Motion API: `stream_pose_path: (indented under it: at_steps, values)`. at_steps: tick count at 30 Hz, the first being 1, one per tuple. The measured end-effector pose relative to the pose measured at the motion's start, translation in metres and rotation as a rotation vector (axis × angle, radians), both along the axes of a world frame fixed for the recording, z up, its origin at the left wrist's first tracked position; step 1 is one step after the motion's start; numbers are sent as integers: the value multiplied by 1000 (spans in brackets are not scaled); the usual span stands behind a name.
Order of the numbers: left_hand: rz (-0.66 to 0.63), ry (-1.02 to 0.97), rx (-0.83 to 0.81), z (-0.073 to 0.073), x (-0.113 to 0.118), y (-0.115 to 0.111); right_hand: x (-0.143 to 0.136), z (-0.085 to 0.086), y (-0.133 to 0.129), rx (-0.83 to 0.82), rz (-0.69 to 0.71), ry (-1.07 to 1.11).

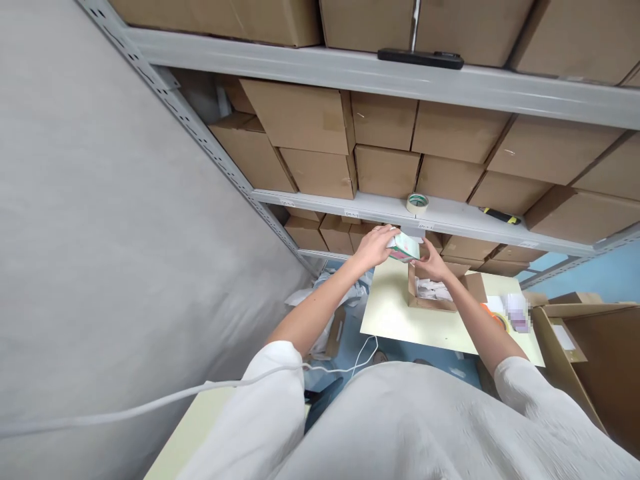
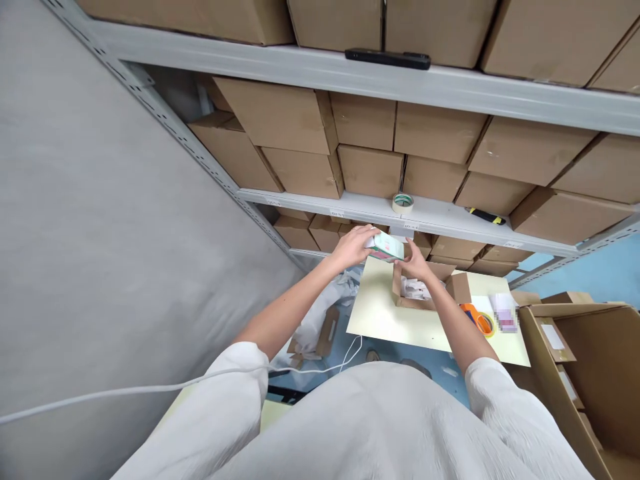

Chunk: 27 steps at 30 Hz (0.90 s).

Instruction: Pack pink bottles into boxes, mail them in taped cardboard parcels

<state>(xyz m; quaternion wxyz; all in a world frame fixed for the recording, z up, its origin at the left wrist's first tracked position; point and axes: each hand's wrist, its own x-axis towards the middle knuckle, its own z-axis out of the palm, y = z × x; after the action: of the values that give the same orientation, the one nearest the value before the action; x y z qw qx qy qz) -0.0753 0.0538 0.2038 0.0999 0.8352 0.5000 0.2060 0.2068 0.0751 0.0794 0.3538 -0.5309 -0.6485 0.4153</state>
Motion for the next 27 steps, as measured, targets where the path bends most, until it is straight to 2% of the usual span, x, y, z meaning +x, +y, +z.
stream_pose_path:
  at_steps: [2, 5, 10, 16, 21, 27]
  values:
    - [-39, -40, -23, -3, 14, -1, 23, 6, -3, 7, 31, -13]
    - [-66, -94, -79, -16, 39, 2, 63, 9, -8, 11, 50, -72]
    - [-110, -178, -174, -44, 89, 3, 124, 1, -24, -72, -15, -175]
    - [-149, -180, -317, -83, 140, -11, 180, -8, -43, -107, -69, -362]
    - [-97, 73, -372, -114, 162, -18, 193, -20, -50, -102, -37, -535]
    - [-13, 270, -385, -133, 168, -21, 178, -39, -54, -111, 39, -709]
